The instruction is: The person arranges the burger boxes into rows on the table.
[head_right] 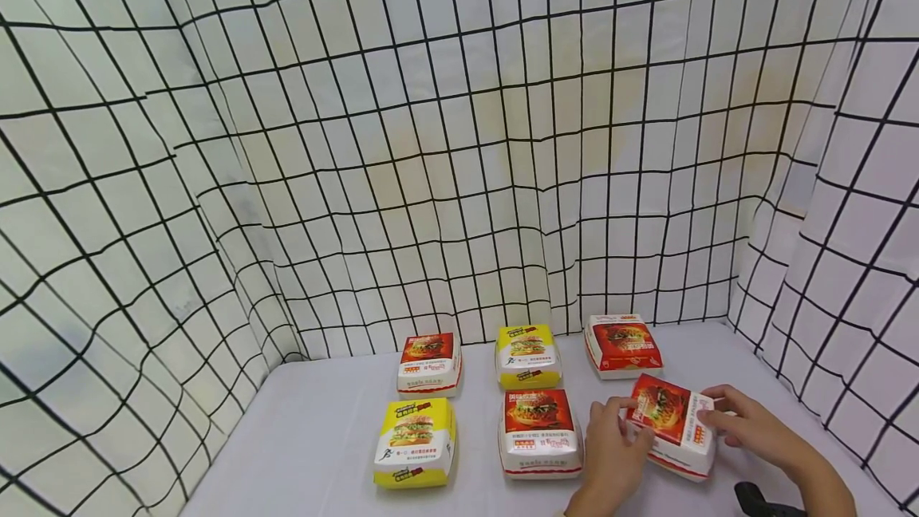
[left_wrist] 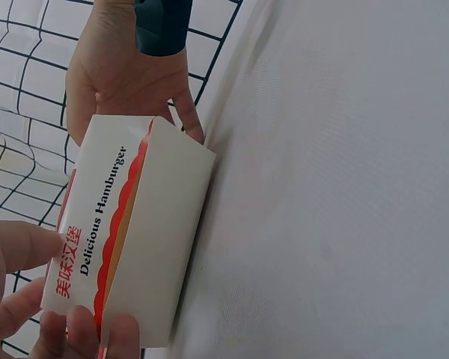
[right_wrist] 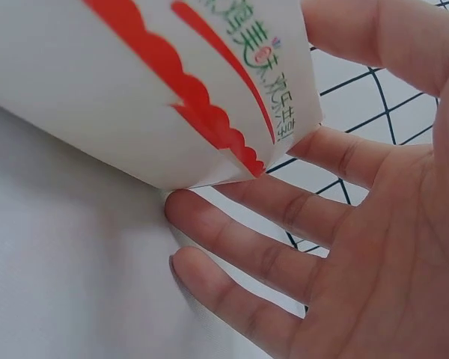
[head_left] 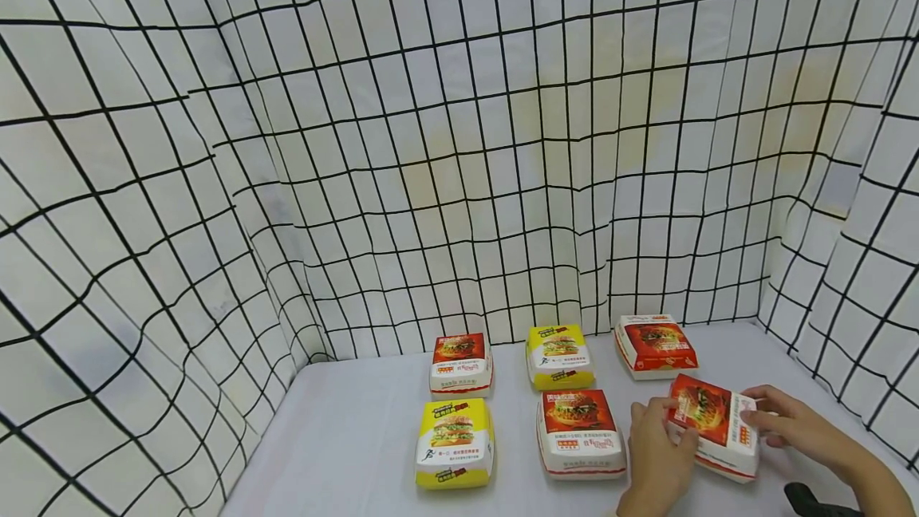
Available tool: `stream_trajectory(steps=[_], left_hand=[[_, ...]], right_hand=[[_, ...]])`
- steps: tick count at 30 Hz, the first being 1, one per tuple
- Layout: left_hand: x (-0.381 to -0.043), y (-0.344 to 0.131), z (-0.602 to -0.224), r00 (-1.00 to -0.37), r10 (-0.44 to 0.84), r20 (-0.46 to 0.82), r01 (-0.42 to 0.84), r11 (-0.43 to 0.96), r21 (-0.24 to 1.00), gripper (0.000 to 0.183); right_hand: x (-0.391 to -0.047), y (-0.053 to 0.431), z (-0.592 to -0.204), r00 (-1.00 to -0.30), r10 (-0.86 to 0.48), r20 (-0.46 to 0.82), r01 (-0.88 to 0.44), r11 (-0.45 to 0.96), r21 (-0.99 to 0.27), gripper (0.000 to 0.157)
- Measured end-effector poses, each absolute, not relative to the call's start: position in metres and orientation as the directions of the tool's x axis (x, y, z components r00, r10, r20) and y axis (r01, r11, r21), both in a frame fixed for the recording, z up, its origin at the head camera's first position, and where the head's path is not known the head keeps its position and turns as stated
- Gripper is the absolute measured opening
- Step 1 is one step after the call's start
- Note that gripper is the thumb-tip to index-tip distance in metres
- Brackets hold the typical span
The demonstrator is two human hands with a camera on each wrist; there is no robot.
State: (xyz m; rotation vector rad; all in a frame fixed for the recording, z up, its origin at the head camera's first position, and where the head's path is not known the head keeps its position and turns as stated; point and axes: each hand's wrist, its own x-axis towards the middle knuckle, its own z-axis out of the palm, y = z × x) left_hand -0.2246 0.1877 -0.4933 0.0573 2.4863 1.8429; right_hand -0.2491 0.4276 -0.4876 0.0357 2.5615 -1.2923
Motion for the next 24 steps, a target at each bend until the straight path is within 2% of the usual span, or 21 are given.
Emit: stream_trajectory(steps=[19,24], left_hand=[[-0.2242,0.1849,-0.4925,-0.996,0.090,-0.005,0.025,0.328,0.944,0.040],[-0.2236,0.1838,-0.4929,-0.995,0.096,0.011,0.042,0.332,0.942,0.042]], right_hand=[[-0.2487,0.4288,-0.4893,-0.966,-0.070,-0.250,0.151,0.635,-0.758,0.059],[-0.2490,0.4283,-0.4891,-0.964,-0.074,-0.256,0.154,0.627,-0.764,0.060]])
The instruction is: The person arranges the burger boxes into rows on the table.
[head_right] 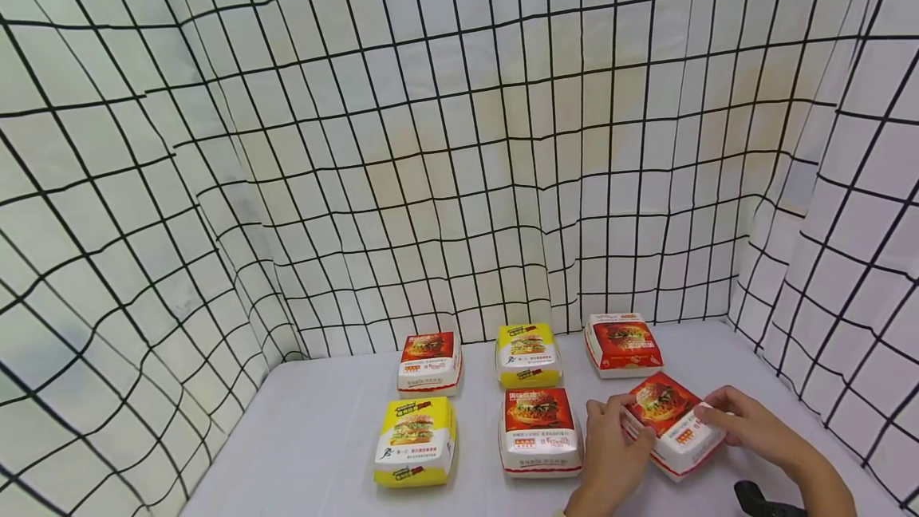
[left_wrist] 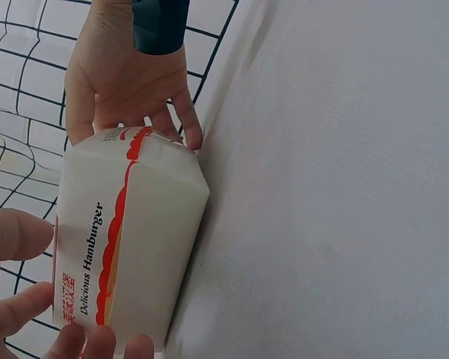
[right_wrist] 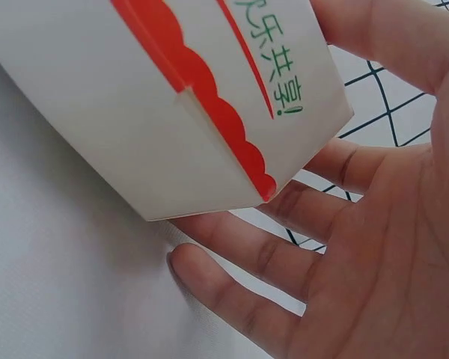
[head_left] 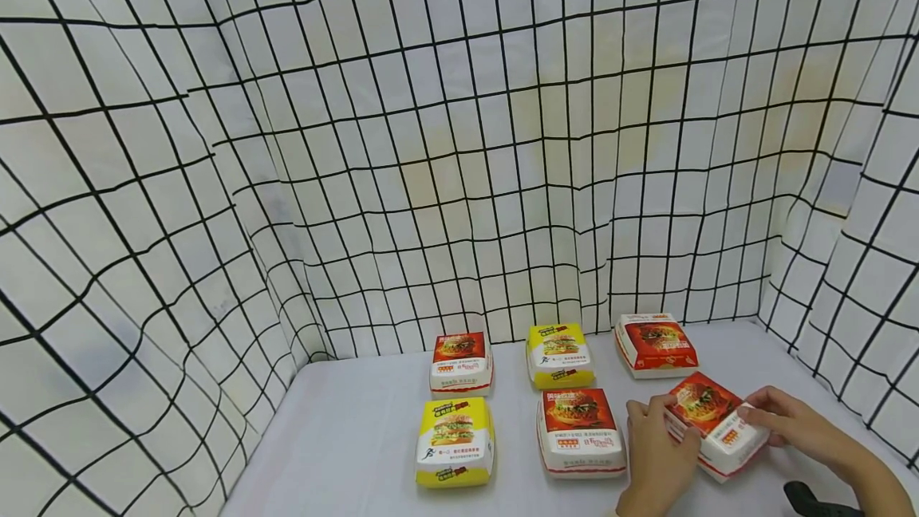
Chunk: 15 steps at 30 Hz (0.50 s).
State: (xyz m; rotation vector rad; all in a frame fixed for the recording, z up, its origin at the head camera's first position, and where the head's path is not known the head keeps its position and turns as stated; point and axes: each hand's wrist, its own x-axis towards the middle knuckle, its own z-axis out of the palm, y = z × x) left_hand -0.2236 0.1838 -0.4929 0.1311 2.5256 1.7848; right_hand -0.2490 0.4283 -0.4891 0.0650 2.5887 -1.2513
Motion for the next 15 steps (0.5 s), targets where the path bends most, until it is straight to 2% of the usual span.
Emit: stream_trajectory(steps=[7,15], left_hand=[[-0.2218,0.1838,-0.4946,-0.995,0.075,0.064,0.088,0.381,0.920,0.047],[-0.2234,0.1838,-0.4945,-0.995,0.094,0.042,0.076,0.394,0.916,0.054]], right_hand=[[-0.2497,0.4275,-0.4894,-0.958,-0.097,-0.271,0.158,0.610,-0.777,0.068],[-0.2488,0.4257,-0.4877,-0.955,-0.136,-0.264,0.133,0.601,-0.788,0.071]])
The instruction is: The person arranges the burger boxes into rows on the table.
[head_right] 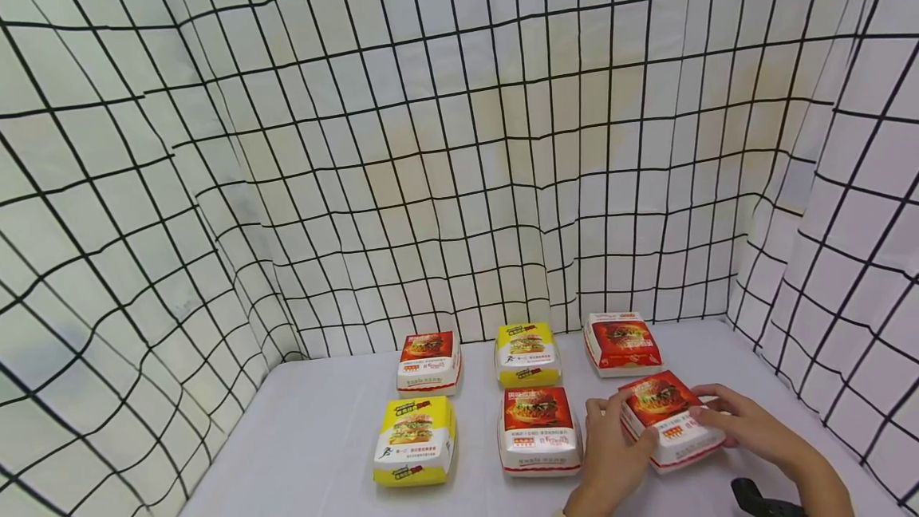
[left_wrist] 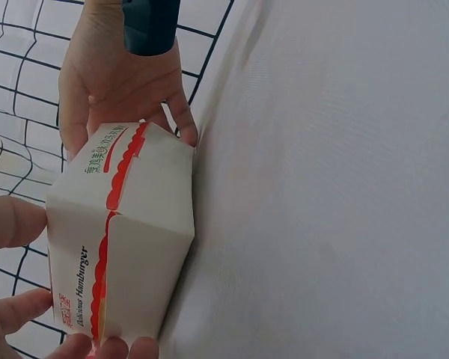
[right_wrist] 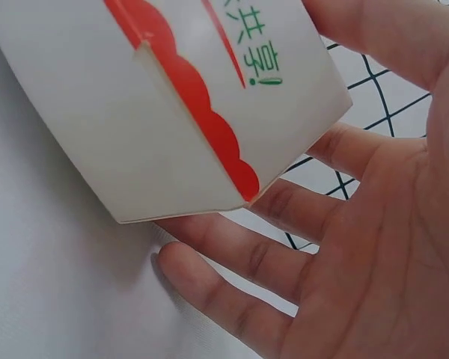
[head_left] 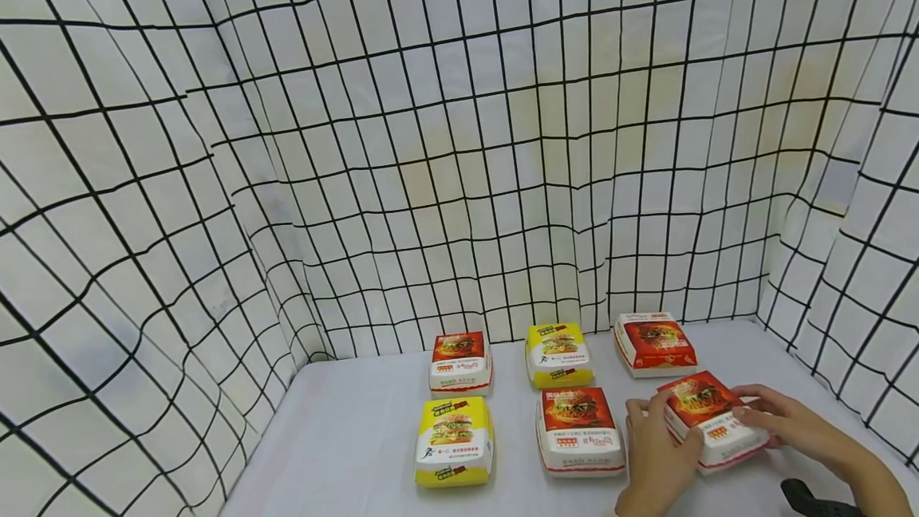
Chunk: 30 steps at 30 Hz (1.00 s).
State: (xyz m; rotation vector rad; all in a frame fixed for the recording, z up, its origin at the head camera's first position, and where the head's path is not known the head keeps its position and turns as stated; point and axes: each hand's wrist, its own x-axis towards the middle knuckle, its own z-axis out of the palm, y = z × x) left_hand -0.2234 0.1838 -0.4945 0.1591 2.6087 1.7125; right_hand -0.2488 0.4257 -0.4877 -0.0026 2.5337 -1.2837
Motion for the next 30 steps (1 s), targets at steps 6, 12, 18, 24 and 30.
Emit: stream_trajectory(steps=[6,12,18,24,30], left_hand=[[-0.2229,0.1837,-0.4956,-0.993,0.110,0.047,0.086,0.389,0.917,0.059],[-0.2249,0.1839,-0.4951,-0.993,0.121,0.005,0.051,0.381,0.923,0.062],[-0.2250,0.1840,-0.4938,-0.988,0.156,-0.012,0.049,0.384,0.922,0.066],[-0.2257,0.1839,-0.4934,-0.984,0.178,-0.013,0.060,0.401,0.914,0.066],[-0.2274,0.1845,-0.4951,-0.986,0.163,-0.015,0.052,0.401,0.915,0.064]], right_hand=[[-0.2500,0.4242,-0.4872,-0.951,-0.123,-0.284,0.158,0.596,-0.787,0.075],[-0.2497,0.4222,-0.4883,-0.948,-0.105,-0.301,0.184,0.592,-0.785,0.078],[-0.2478,0.4207,-0.4868,-0.947,-0.109,-0.302,0.185,0.583,-0.791,0.079],[-0.2468,0.4193,-0.4866,-0.946,-0.123,-0.300,0.185,0.556,-0.810,0.079],[-0.2493,0.4194,-0.4890,-0.944,-0.163,-0.287,0.163,0.527,-0.834,0.078]])
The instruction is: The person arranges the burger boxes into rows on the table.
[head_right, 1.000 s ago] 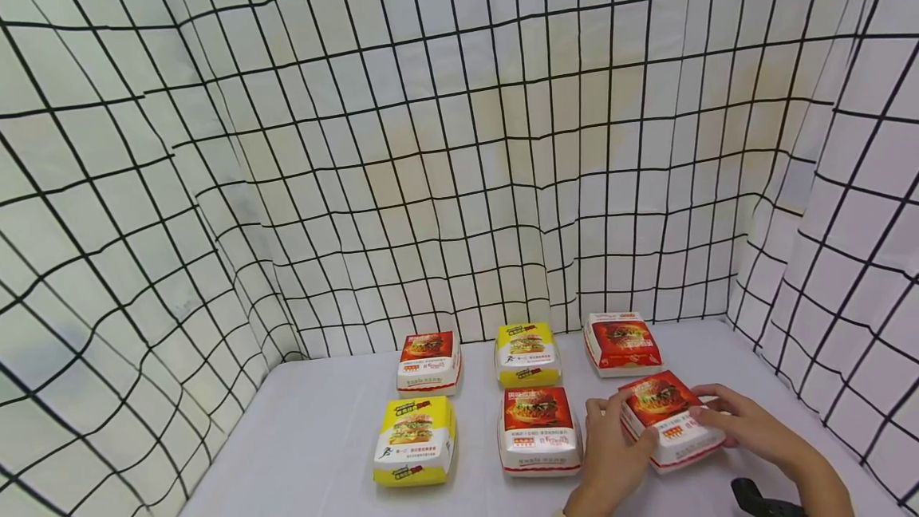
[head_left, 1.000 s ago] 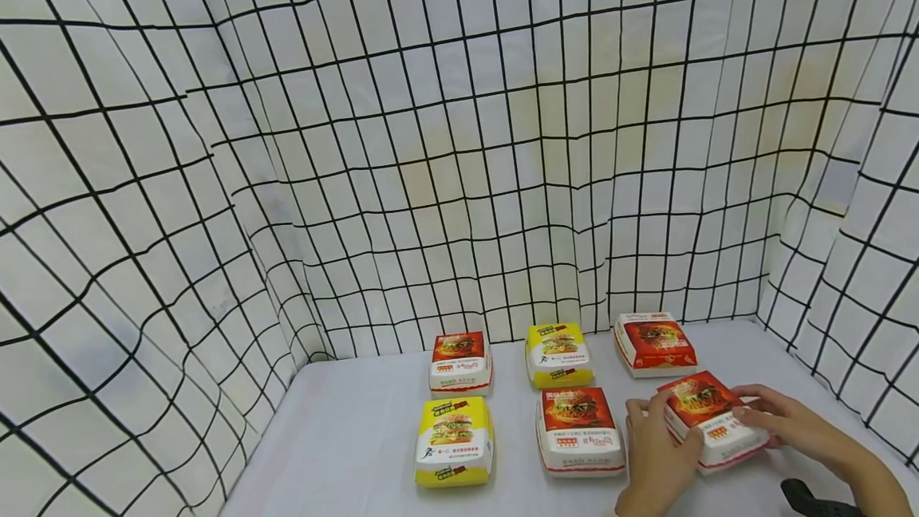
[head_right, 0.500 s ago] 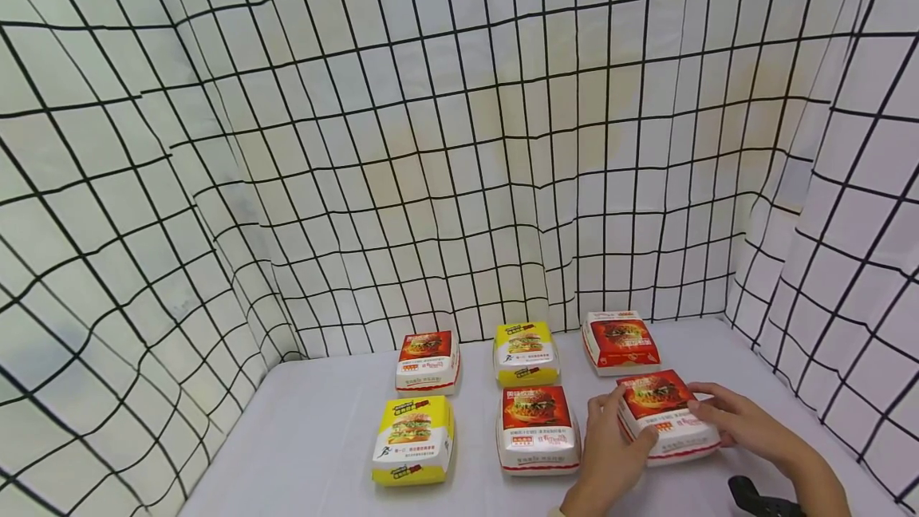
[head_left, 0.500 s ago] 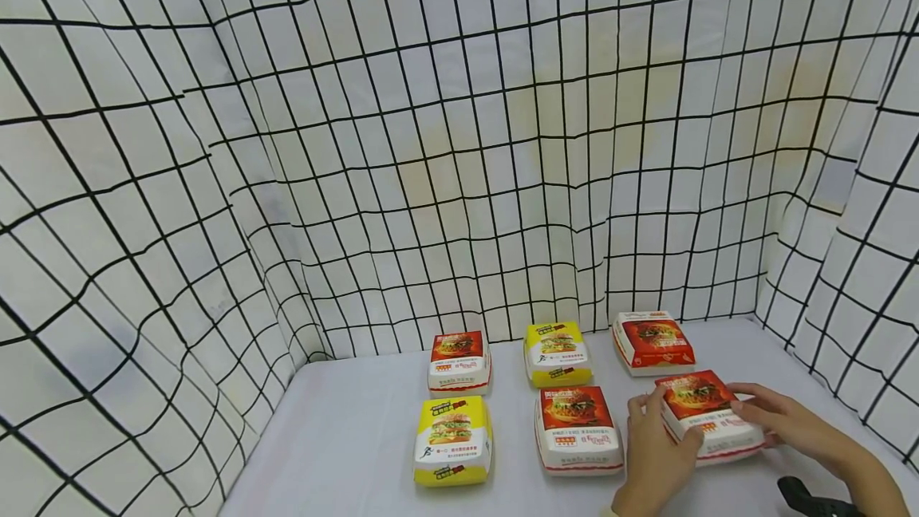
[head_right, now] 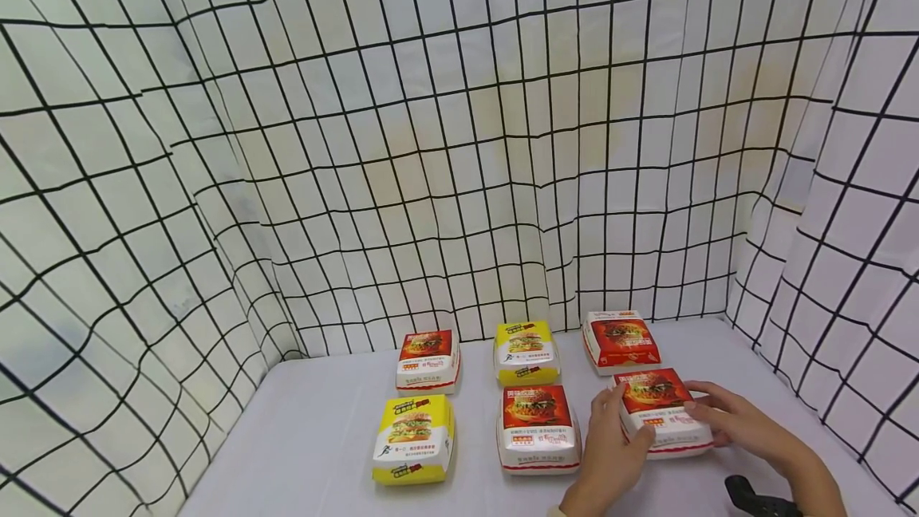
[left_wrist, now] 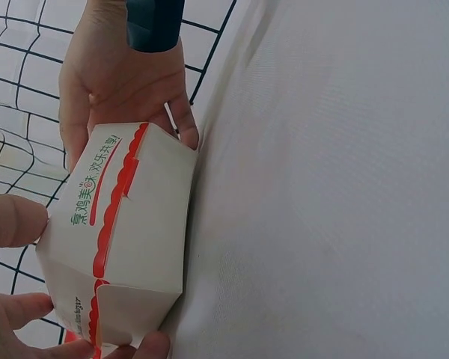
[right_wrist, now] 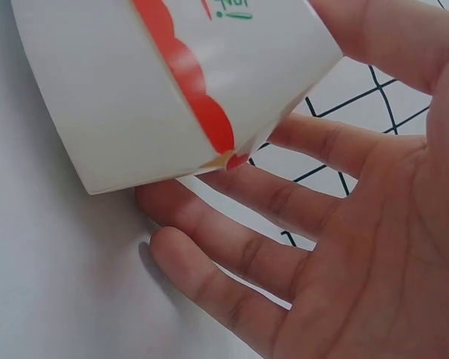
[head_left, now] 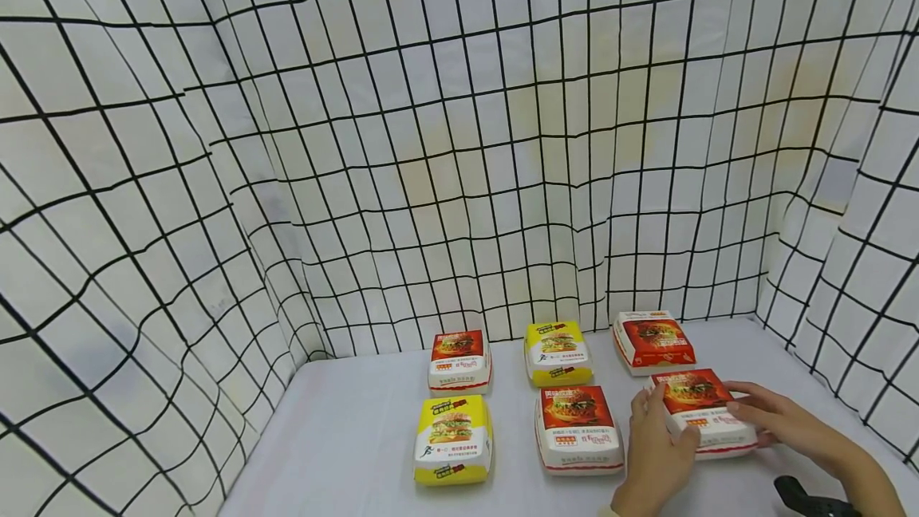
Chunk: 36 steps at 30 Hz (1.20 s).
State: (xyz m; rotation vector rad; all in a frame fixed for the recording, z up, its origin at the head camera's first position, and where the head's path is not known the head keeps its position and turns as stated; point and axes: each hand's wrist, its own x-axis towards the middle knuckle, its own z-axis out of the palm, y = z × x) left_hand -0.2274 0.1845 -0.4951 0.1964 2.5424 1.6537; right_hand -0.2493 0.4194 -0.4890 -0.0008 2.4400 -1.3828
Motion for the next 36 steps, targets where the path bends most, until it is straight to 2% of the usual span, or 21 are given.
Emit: stream_trajectory(steps=[20,36], left_hand=[[-0.2282,0.1851,-0.4958,-0.990,0.142,-0.003,0.055,0.403,0.914,0.064],[-0.2283,0.1863,-0.4935,-0.989,0.144,-0.040,0.022,0.403,0.915,0.065]], right_hand=[[-0.2489,0.4157,-0.4883,-0.944,-0.160,-0.289,0.161,0.543,-0.824,0.078],[-0.2480,0.4170,-0.4872,-0.941,-0.165,-0.297,0.161,0.551,-0.819,0.075]])
